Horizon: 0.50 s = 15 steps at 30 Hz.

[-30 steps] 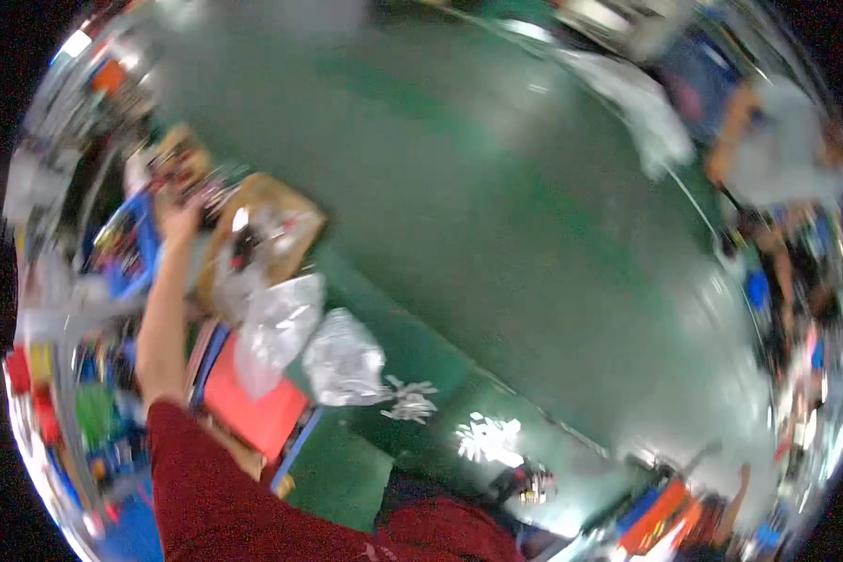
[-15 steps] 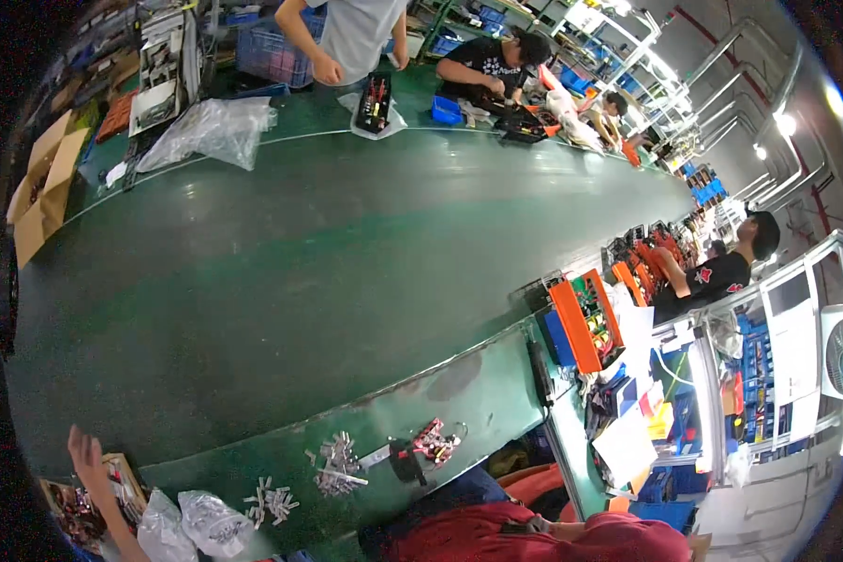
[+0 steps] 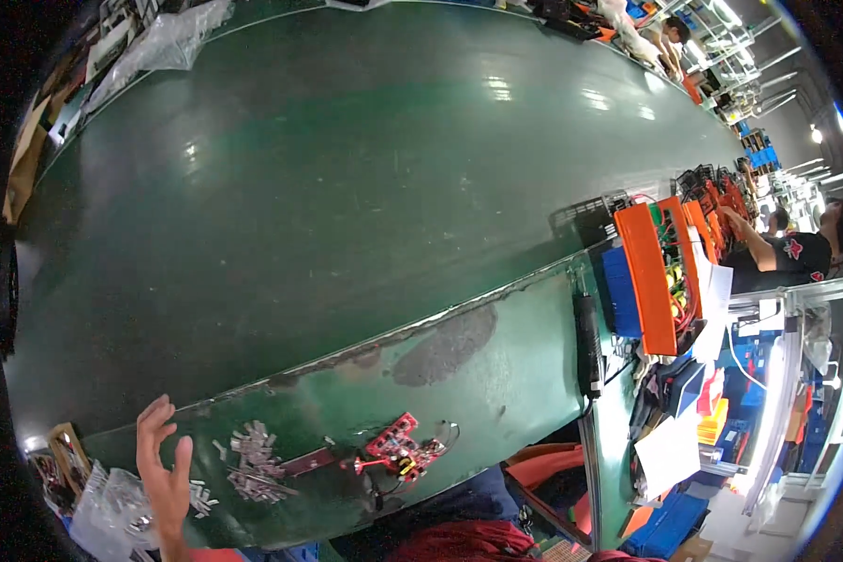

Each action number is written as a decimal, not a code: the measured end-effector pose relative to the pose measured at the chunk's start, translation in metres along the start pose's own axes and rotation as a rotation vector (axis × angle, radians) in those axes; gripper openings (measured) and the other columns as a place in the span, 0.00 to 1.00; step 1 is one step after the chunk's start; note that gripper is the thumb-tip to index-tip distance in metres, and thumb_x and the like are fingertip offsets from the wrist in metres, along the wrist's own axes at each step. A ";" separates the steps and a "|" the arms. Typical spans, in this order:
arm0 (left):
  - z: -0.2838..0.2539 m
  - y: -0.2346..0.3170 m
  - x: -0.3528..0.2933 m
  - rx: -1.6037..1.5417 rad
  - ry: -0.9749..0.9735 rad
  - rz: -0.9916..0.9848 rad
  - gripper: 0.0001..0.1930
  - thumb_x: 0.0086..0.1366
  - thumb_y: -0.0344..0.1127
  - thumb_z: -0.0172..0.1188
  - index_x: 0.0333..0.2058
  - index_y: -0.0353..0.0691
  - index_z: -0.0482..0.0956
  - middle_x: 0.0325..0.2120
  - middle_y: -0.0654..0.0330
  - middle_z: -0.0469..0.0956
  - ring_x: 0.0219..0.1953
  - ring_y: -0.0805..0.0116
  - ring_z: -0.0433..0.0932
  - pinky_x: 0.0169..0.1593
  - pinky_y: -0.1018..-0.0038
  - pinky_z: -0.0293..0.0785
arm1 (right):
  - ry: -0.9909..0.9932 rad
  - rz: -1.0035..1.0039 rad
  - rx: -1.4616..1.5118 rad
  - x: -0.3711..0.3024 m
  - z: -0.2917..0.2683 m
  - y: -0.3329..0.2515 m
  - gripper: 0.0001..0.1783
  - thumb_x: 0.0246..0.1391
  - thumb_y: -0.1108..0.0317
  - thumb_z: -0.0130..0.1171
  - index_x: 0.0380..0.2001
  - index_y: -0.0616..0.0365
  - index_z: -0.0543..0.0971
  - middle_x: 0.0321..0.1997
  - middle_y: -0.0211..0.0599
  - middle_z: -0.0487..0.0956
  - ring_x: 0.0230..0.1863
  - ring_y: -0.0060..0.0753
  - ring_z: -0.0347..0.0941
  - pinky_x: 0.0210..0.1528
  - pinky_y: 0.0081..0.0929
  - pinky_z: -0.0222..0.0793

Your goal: Assembling electronic components and circuit boards into a metal enclosure using an electric screwdriver on a factory production line.

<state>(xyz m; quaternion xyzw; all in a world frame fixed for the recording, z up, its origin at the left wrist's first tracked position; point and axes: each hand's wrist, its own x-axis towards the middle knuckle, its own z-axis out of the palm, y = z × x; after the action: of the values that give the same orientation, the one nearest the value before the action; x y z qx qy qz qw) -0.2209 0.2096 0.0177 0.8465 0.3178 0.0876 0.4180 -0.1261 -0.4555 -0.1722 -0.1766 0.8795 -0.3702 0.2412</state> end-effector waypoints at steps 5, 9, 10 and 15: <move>0.053 0.002 -0.007 0.018 -0.019 0.069 0.20 0.65 0.28 0.59 0.56 0.37 0.73 0.60 0.53 0.71 0.60 0.60 0.71 0.58 0.67 0.69 | 0.062 0.060 0.077 0.022 0.088 0.026 0.15 0.60 0.59 0.58 0.44 0.57 0.80 0.34 0.46 0.82 0.31 0.41 0.77 0.37 0.43 0.70; 0.074 0.003 -0.033 0.098 0.043 0.152 0.20 0.63 0.28 0.60 0.54 0.35 0.74 0.59 0.51 0.72 0.60 0.59 0.72 0.56 0.68 0.71 | 0.174 -0.015 0.077 0.087 0.120 0.042 0.14 0.59 0.60 0.58 0.43 0.57 0.81 0.32 0.46 0.83 0.29 0.42 0.78 0.35 0.45 0.71; 0.077 0.005 -0.044 0.121 0.067 0.175 0.20 0.62 0.26 0.61 0.53 0.34 0.75 0.58 0.50 0.74 0.59 0.57 0.73 0.55 0.68 0.72 | 0.214 -0.066 0.066 0.116 0.116 0.039 0.14 0.59 0.60 0.58 0.42 0.58 0.81 0.32 0.45 0.83 0.28 0.42 0.78 0.34 0.45 0.71; 0.123 0.005 -0.093 -0.050 0.066 0.151 0.19 0.63 0.22 0.60 0.54 0.34 0.75 0.56 0.51 0.74 0.59 0.62 0.72 0.62 0.68 0.68 | 0.347 -0.221 0.107 0.205 0.114 0.017 0.13 0.59 0.61 0.59 0.41 0.58 0.82 0.29 0.45 0.84 0.25 0.43 0.78 0.32 0.47 0.72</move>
<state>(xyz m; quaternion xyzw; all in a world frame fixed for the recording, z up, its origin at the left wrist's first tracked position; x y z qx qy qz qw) -0.2405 0.0704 -0.0452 0.8539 0.2643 0.1545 0.4208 -0.2334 -0.6091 -0.3144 -0.1923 0.8623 -0.4654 0.0531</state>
